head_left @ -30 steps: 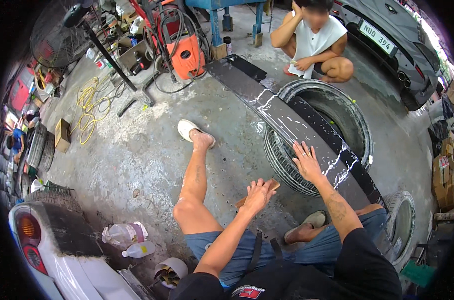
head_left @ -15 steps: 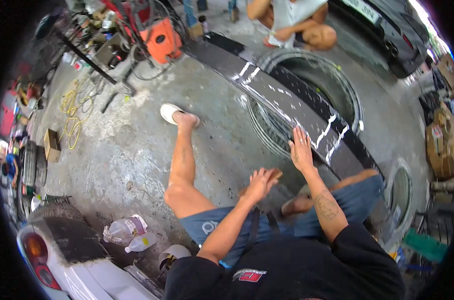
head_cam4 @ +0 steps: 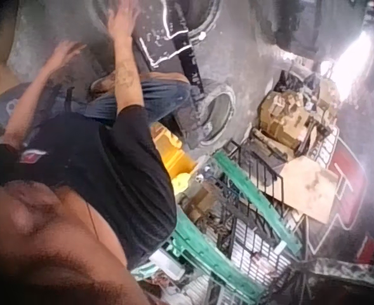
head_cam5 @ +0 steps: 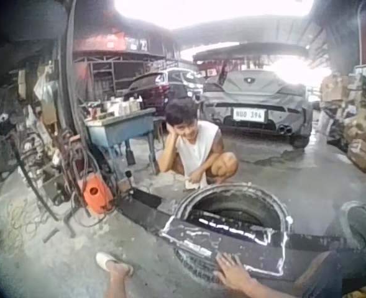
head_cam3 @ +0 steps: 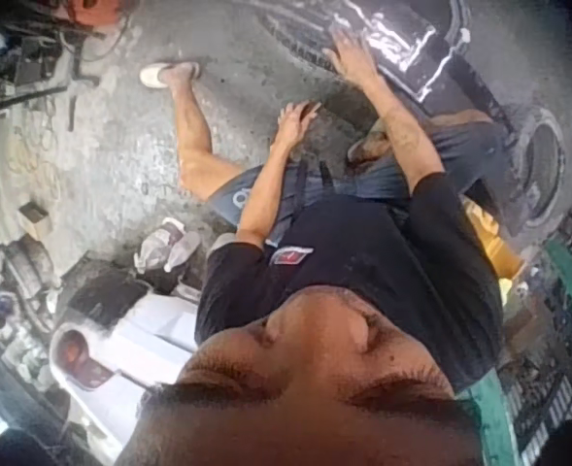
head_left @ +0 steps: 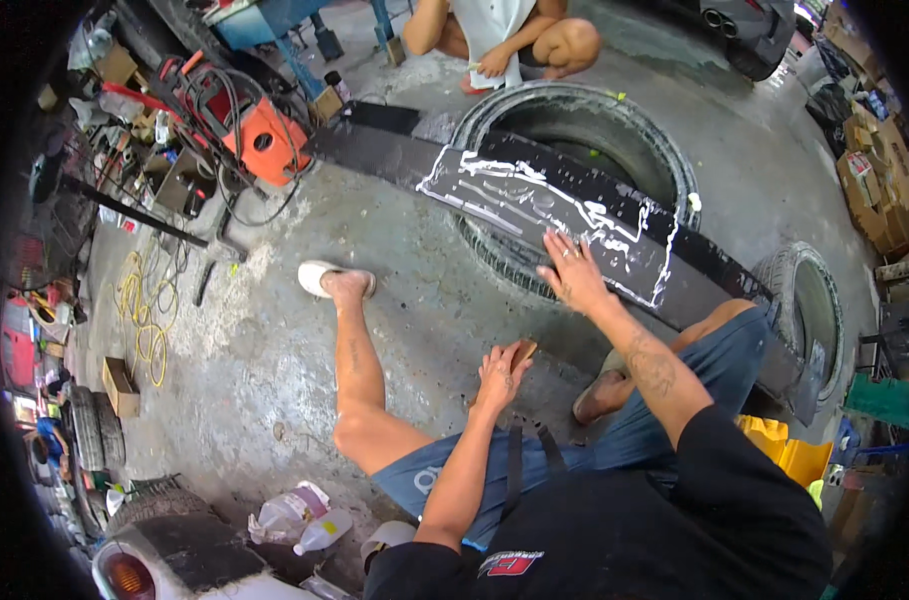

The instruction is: The person sands and wipes a carbon fiber car spoiler. They use a sanding block to rub the surface of the spoiler and then wipe the area with a cloth to remove dust and debris.

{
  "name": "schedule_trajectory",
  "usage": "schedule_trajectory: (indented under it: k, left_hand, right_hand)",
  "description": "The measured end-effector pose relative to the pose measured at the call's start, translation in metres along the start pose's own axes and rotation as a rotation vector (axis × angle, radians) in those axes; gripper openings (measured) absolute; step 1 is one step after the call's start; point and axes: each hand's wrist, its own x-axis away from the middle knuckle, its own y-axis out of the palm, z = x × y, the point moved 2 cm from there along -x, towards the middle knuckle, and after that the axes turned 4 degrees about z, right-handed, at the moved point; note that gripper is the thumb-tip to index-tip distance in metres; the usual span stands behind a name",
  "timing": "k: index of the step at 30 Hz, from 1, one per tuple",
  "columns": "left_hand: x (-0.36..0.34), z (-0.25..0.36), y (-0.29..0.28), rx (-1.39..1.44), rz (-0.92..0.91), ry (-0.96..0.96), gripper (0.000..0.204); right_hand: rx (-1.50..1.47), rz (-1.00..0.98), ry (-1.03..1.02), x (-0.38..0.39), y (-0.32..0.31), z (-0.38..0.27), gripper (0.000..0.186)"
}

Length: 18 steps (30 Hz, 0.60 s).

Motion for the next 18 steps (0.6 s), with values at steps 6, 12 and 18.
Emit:
schedule_trajectory:
  k: [6,12,18]
  left_hand:
    - [-0.012,0.004,-0.002,0.031,-0.016,0.045,0.05]
    - [0.003,-0.001,0.016,0.027,-0.011,0.024,0.05]
    - [0.0,-0.008,0.014,-0.015,0.0,0.01,0.049]
  right_hand:
    - [-0.055,0.012,0.026,0.036,-0.009,0.006,0.062]
    - [0.0,-0.008,0.062,-0.011,-0.013,0.046,0.067]
    - [0.068,0.047,0.263,-0.034,-0.01,0.069,0.074]
